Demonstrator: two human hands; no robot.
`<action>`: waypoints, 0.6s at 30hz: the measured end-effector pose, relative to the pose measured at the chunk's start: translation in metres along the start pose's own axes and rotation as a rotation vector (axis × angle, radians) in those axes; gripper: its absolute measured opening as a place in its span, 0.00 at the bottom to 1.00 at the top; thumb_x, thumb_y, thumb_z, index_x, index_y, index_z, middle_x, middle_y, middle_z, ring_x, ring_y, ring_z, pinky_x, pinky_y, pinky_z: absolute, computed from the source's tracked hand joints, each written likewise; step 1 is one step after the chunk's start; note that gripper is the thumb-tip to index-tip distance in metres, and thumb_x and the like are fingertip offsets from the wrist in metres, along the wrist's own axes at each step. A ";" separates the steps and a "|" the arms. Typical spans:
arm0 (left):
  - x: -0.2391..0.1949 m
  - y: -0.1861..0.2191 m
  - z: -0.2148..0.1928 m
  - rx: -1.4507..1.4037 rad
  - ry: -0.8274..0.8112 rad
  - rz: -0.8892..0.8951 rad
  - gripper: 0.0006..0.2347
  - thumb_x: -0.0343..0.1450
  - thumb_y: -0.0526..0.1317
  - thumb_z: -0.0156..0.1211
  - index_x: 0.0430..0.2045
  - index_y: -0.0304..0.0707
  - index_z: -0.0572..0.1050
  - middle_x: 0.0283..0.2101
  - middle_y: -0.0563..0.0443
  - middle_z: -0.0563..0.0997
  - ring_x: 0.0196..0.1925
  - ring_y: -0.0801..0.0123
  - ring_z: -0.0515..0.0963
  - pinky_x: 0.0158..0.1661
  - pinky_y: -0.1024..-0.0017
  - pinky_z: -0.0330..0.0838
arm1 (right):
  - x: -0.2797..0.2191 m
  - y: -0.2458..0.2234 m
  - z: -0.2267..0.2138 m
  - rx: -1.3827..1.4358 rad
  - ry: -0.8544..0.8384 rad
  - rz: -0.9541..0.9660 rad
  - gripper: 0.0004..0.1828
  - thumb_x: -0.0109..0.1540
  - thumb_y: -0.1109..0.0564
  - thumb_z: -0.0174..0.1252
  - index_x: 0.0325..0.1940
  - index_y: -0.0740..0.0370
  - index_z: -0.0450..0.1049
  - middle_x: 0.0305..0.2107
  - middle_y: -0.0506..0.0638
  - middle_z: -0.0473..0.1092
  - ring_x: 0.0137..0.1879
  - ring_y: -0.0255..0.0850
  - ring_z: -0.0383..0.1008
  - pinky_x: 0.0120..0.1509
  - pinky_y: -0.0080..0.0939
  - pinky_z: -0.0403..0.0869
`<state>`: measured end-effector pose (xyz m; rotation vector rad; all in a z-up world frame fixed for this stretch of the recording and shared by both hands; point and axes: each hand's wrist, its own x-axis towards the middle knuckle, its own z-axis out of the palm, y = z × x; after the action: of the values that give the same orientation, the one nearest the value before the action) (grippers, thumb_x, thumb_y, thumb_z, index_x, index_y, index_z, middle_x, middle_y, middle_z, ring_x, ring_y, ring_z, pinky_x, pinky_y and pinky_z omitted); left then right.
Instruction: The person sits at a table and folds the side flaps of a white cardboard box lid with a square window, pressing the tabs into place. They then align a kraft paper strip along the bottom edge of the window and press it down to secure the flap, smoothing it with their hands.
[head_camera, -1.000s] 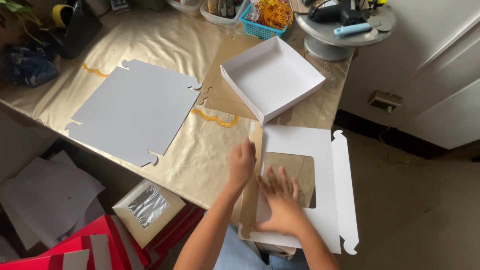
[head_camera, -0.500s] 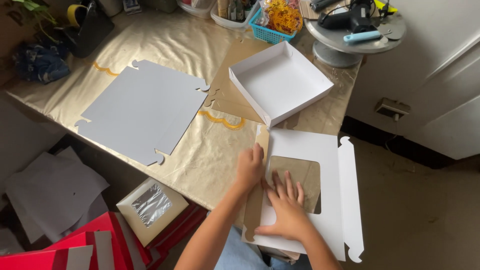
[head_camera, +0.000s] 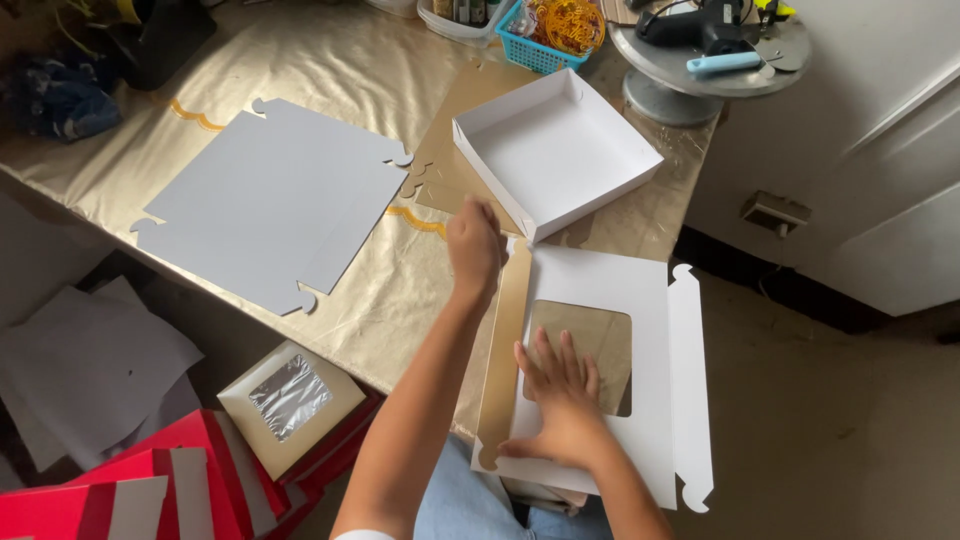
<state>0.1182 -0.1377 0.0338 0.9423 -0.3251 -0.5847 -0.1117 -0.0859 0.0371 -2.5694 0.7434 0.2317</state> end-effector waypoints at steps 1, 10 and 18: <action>-0.004 0.006 0.008 0.002 0.003 -0.006 0.22 0.80 0.47 0.39 0.14 0.41 0.60 0.13 0.57 0.58 0.11 0.74 0.56 0.13 0.71 0.48 | -0.001 0.001 0.002 0.003 -0.006 0.002 0.81 0.35 0.27 0.78 0.82 0.43 0.40 0.77 0.52 0.28 0.81 0.56 0.18 0.78 0.67 0.27; -0.021 -0.098 -0.017 0.605 0.080 0.379 0.22 0.79 0.45 0.45 0.17 0.26 0.68 0.16 0.40 0.68 0.19 0.65 0.65 0.23 0.60 0.64 | 0.003 0.002 0.007 -0.004 0.053 -0.013 0.81 0.33 0.26 0.77 0.81 0.45 0.43 0.77 0.56 0.30 0.81 0.57 0.21 0.78 0.68 0.28; -0.035 -0.074 0.008 0.924 -0.034 0.490 0.22 0.79 0.43 0.46 0.14 0.26 0.71 0.18 0.29 0.73 0.21 0.38 0.75 0.26 0.51 0.67 | 0.001 0.001 0.004 0.002 0.026 0.007 0.78 0.34 0.24 0.76 0.80 0.52 0.48 0.77 0.56 0.33 0.82 0.58 0.22 0.78 0.68 0.27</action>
<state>0.0621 -0.1549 -0.0235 1.6629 -0.8677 0.0397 -0.1117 -0.0856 0.0331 -2.5732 0.7611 0.2005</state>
